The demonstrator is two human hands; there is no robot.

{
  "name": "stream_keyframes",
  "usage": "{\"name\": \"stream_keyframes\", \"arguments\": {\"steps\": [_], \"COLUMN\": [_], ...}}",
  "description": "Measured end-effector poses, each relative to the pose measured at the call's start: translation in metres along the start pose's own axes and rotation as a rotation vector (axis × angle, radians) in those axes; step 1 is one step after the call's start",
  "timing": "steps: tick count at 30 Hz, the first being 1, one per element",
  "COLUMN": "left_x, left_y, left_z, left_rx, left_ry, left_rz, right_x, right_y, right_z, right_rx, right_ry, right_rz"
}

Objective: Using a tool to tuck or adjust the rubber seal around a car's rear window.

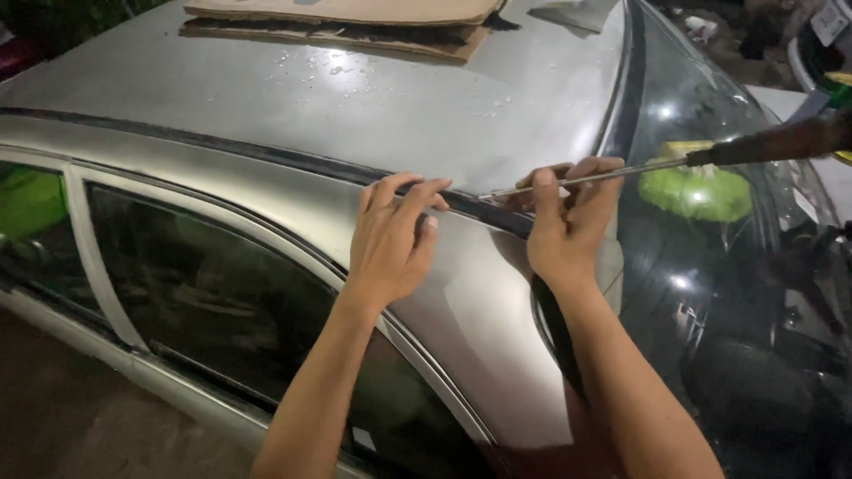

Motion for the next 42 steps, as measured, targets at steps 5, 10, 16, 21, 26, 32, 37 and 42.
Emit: {"name": "stream_keyframes", "arguments": {"steps": [5,10,16,21,26,32,37,42], "left_x": [-0.002,-0.002,-0.008,-0.01,-0.006,-0.006,-0.006,-0.011], "left_y": [-0.001,-0.004,-0.005,-0.004,-0.006,-0.007,-0.008,-0.005], "left_z": [-0.001,0.0,0.002,0.004,0.008,0.009,0.012,0.008], "left_rx": [-0.004,-0.027,-0.019,0.028,0.026,0.03,0.037,0.047], "left_ry": [-0.002,0.011,0.043,0.058,0.069,0.094,0.129,0.12], "left_rz": [-0.003,0.024,0.084,0.113,0.111,0.131,0.166,0.209], "right_x": [0.004,0.002,-0.008,-0.002,0.003,-0.011,-0.008,0.012], "right_y": [-0.006,-0.012,-0.017,-0.017,-0.007,-0.017,-0.018,-0.009], "right_z": [-0.001,0.001,0.003,0.001,-0.009,-0.002,-0.001,-0.007], "right_rx": [-0.006,0.052,0.084,0.051,-0.029,0.02,0.05,-0.06], "right_ry": [0.012,-0.033,-0.133,-0.173,0.021,-0.049,-0.195,-0.096], "right_rz": [0.033,0.044,0.018,0.034,0.095,0.104,0.041,0.051]}}
Point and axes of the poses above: each hand's wrist, its own y-axis towards the middle knuckle, its own z-axis out of the palm, x = y × z, the point moved 4 cm from there along y, towards the middle knuckle, and after that the axes turned 1 degree about -y, right-handed, at the moved point
